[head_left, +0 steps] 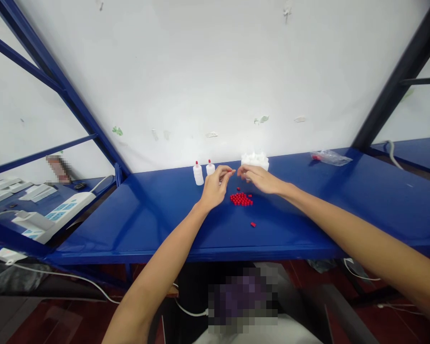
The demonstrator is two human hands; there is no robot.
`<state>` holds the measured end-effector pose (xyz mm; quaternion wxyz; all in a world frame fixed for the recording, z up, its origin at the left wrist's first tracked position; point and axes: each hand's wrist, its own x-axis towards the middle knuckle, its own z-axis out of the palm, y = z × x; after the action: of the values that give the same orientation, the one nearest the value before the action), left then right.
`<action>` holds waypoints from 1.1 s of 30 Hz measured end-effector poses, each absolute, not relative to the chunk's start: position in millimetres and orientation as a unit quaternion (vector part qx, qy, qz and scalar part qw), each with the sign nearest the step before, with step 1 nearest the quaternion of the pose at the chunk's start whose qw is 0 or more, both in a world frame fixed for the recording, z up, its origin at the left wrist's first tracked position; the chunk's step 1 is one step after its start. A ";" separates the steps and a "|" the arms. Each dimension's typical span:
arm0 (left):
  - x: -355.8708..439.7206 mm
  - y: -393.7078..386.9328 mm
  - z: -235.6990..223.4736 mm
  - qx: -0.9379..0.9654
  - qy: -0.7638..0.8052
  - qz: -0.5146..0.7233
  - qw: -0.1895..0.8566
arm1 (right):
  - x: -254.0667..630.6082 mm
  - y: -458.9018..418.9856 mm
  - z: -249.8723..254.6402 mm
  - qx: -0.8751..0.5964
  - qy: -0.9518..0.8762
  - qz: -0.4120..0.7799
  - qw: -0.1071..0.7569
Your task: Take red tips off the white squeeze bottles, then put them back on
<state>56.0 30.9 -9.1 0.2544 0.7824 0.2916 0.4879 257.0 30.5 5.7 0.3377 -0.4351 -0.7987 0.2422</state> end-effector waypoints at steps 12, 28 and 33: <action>69.0 27.3 -9.4 0.717 0.296 0.567 0.276 | 239.1 15.3 9.0 -0.335 -0.785 0.355 0.382; 67.6 29.7 -8.5 0.714 0.253 0.558 0.338 | 225.0 15.2 3.5 -0.274 -0.653 0.543 0.451; 65.1 28.6 -5.3 0.736 0.249 0.541 0.322 | 225.5 15.9 2.8 -0.272 -0.643 0.548 0.460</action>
<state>65.1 28.6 -5.3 0.3221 0.7357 0.2491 0.5412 225.5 15.9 2.8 0.4600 -0.2724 -0.6430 0.5483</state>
